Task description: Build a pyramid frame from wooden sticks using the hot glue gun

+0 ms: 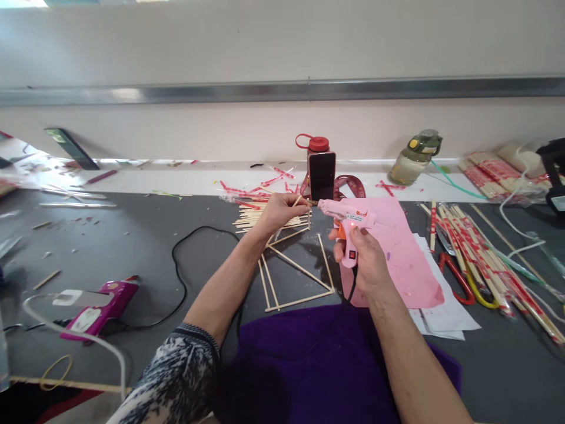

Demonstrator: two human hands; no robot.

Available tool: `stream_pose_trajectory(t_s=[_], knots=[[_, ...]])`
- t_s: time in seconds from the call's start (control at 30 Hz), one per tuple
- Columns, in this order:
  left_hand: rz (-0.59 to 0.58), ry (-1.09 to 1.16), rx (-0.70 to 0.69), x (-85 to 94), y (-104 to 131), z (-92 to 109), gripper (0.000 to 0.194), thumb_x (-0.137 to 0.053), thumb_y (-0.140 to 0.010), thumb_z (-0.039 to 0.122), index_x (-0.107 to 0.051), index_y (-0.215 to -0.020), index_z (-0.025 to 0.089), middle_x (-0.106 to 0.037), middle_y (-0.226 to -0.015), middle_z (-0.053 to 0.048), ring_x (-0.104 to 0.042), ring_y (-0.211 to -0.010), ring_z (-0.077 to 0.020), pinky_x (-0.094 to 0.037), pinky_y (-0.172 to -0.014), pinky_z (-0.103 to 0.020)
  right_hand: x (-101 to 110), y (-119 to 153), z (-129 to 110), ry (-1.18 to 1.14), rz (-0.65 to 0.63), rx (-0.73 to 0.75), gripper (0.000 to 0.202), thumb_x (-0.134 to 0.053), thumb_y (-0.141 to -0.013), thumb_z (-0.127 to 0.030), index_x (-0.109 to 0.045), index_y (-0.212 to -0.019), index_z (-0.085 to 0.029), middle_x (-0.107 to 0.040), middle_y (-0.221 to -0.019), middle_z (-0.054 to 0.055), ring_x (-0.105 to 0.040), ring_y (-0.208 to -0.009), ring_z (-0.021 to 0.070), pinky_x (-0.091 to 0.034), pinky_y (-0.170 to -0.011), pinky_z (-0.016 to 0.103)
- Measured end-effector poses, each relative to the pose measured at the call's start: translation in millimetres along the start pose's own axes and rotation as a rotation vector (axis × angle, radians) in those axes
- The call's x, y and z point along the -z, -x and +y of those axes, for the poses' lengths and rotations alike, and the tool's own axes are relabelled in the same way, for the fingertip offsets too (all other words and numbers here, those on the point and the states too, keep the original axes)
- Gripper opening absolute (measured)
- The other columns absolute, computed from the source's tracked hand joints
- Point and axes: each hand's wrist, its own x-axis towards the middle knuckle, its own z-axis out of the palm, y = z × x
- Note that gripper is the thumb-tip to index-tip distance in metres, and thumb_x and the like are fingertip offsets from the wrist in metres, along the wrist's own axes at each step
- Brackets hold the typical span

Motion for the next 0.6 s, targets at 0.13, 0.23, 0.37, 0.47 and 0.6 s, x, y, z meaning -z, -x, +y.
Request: stream_pose_trajectory(t_s=[0.13,0.23,0.37,0.47,0.6], knots=[[0.003,-0.057,-0.01,0.3,1.1,1.7,0.025,-0.063,-0.071,0.033,-0.074,-0.079,0.013,-0.063,-0.068,0.0,-0.051,-0.062,-0.0097,-0.035,-0.057,-0.02,2.1,-0.4,-0.5,-0.005,-0.018,-0.029,0.037,-0.06,-0.082,-0.051,-0.064,-0.1,-0.019,-0.064,-0.083,0.004,-0.052,-0.049,0.0091,-0.038,-0.043,0.024],[0.018,-0.083,0.002,0.4,1.8,4.4,0.024,-0.064,-0.069,0.032,-0.075,-0.079,0.013,-0.064,-0.066,0.0,-0.051,-0.061,-0.01,-0.035,-0.057,-0.02,2.2,0.3,-1.3,-0.013,-0.024,-0.044,0.035,-0.06,-0.082,-0.049,-0.065,-0.1,-0.02,-0.062,-0.082,0.003,-0.051,-0.05,0.0086,-0.038,-0.044,0.023],[0.006,-0.095,-0.007,0.0,2.1,6.2,0.026,-0.064,-0.069,0.033,-0.075,-0.081,0.013,-0.064,-0.066,0.001,-0.052,-0.06,-0.0094,-0.035,-0.057,-0.02,-0.6,2.4,-1.9,-0.008,-0.008,-0.054,0.032,-0.06,-0.083,-0.046,-0.065,-0.1,-0.019,-0.061,-0.08,0.003,-0.049,-0.049,0.0083,-0.036,-0.044,0.023],[-0.007,-0.11,-0.008,-0.5,1.8,4.8,0.026,-0.064,-0.07,0.034,-0.075,-0.082,0.013,-0.065,-0.067,0.0,-0.053,-0.061,-0.0095,-0.034,-0.056,-0.019,-2.4,3.3,-1.8,0.012,0.024,-0.05,0.032,-0.06,-0.084,-0.045,-0.065,-0.099,-0.018,-0.059,-0.076,0.002,-0.049,-0.048,0.0081,-0.034,-0.042,0.022],[-0.012,-0.108,-0.01,-1.5,1.3,3.0,0.025,-0.063,-0.07,0.032,-0.076,-0.082,0.014,-0.067,-0.071,-0.001,-0.055,-0.065,-0.0102,-0.036,-0.058,-0.019,-2.9,3.3,-2.2,0.002,0.075,-0.041,0.03,-0.062,-0.083,-0.044,-0.064,-0.096,-0.017,-0.055,-0.07,-0.001,-0.048,-0.048,0.0073,-0.034,-0.043,0.021]])
